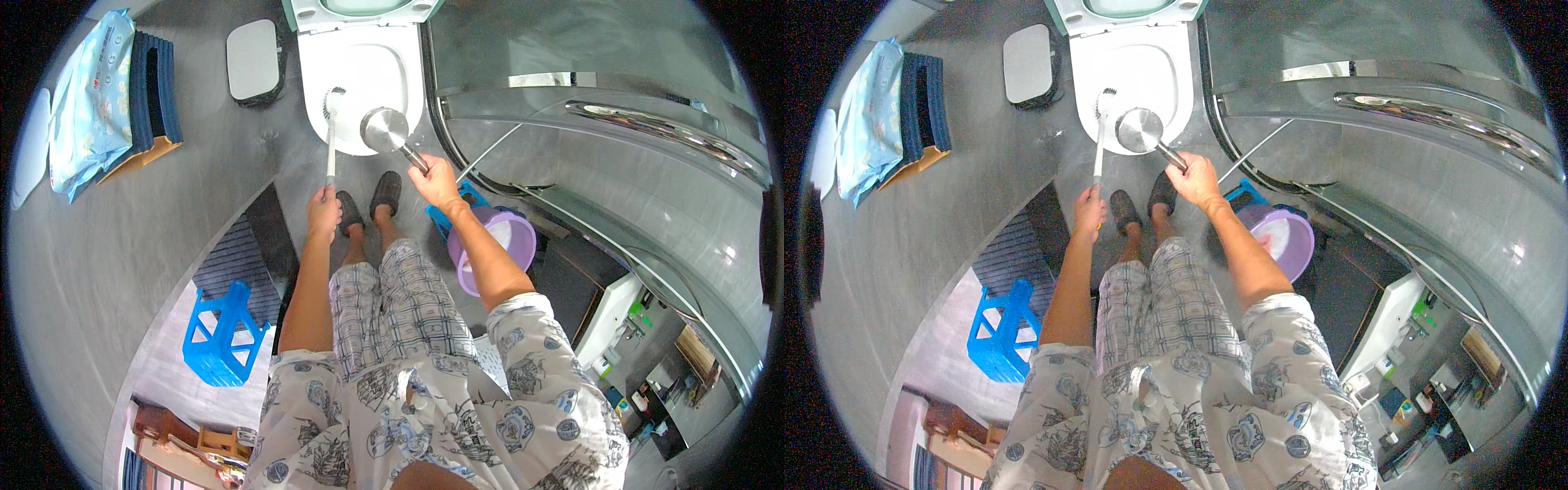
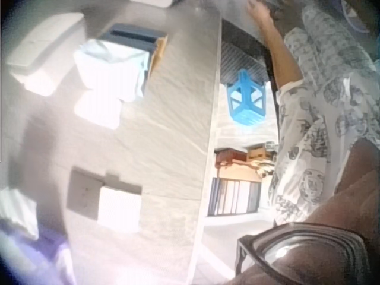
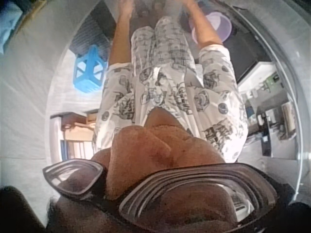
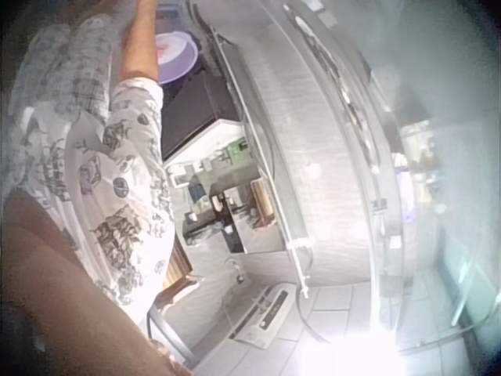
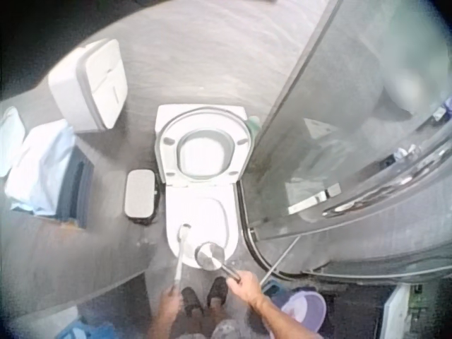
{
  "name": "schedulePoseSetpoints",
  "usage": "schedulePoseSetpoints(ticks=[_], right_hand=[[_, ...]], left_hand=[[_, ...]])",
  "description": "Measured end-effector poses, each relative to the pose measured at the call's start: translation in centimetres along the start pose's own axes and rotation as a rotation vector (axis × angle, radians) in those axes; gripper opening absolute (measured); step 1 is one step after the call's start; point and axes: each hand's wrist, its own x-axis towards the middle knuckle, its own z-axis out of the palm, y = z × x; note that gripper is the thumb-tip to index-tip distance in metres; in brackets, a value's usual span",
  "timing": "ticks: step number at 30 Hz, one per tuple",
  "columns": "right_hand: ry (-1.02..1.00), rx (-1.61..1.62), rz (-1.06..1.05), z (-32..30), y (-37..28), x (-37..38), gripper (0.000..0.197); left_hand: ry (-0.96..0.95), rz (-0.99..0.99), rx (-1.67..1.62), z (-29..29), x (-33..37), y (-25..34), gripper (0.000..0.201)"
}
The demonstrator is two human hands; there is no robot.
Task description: The person scrubs the inside of a toilet bowl with a brush, rinses the bowl and the brush using a handheld shower head, and wipes the exterior of the toilet by hand with a cloth.
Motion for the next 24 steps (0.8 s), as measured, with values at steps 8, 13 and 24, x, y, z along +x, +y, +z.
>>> schedulePoseSetpoints(ticks=[8, 13, 24], right_hand=[[-0.060, 0.083, 0.082, 0.2, 4.7, 5.7, 0.041], [-0.252, 0.085, 0.497, 0.7, 3.3, 12.7, 0.060], [-0.438, -0.592, 0.241, 2.9, 4.4, 18.7, 0.089]], left_hand=[[-0.010, -0.024, 0.031, 0.1, 0.3, 0.2, 0.027], [0.009, 0.073, 0.009, -0.1, 1.0, 0.9, 0.028], [0.029, 0.162, 0.054, 0.8, 1.8, 1.5, 0.020]])
